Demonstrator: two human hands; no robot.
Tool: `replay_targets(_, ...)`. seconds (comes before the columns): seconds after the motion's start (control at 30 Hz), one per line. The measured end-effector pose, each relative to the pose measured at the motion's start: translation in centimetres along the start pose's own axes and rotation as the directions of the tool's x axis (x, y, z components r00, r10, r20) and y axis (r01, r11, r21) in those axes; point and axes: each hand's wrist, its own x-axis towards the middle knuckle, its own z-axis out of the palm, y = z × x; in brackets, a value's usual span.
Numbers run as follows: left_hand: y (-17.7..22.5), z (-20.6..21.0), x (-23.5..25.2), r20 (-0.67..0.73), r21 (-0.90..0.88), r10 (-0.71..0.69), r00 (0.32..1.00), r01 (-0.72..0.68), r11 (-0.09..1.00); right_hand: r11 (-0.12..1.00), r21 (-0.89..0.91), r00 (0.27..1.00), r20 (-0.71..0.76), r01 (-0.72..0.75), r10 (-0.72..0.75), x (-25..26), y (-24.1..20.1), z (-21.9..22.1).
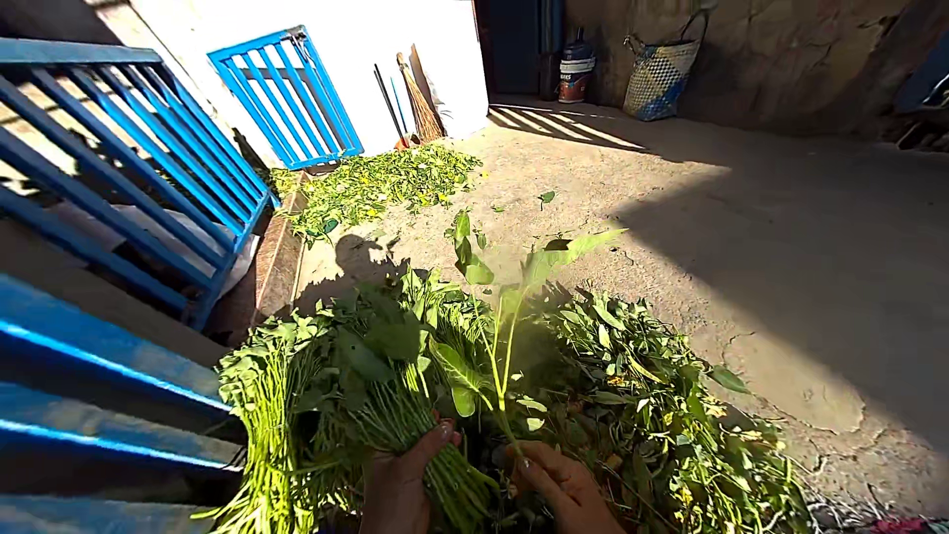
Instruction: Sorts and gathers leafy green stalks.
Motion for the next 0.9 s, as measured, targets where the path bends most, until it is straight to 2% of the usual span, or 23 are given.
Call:
replay_targets(0.23,-0.7,-0.7,0.1,0.091,-0.108,0.073,0.993,-0.063,0.992,0.998,-0.018,0.977,0.206,0.065,-0.060,-2.3,0.0,1.0)
replay_targets(0.47,-0.4,-1.4,0.1,0.214,-0.150,0.086,0.973,-0.054,0.987,0.990,0.110,0.935,0.352,-0.087,0.043,-2.5,-0.4,0.4)
replay_targets(0.57,-0.4,-1.3,0.0,0.247,-0.128,0.071,0.966,-0.040,0.991,0.989,0.072,0.912,0.399,-0.131,0.092,-2.4,-0.6,0.3)
replay_targets(0.63,-0.6,-1.2,0.0,0.252,-0.101,0.071,0.965,-0.047,0.994,0.996,-0.042,0.948,0.304,-0.083,0.091,-2.1,-1.2,1.0)
replay_targets(0.7,-0.8,-0.9,-0.2,0.254,-0.108,0.071,0.965,-0.044,0.993,0.986,-0.159,0.995,0.088,0.058,-0.044,-1.5,-1.4,2.7)
replay_targets(0.73,-0.9,-0.7,-0.3,0.244,-0.106,0.069,0.967,-0.044,0.993,0.958,-0.247,0.988,-0.016,0.143,-0.151,-1.0,-1.5,3.6)
replay_targets(0.83,-0.7,0.1,-0.4,0.183,-0.037,0.057,0.981,-0.051,0.998,0.804,-0.494,0.874,-0.160,0.330,-0.458,0.5,-1.5,5.1)
replay_targets(0.9,-0.6,0.1,-0.2,0.177,-0.019,0.027,0.984,-0.024,1.000,0.739,-0.556,0.815,-0.176,0.380,-0.552,0.9,-1.5,5.2)
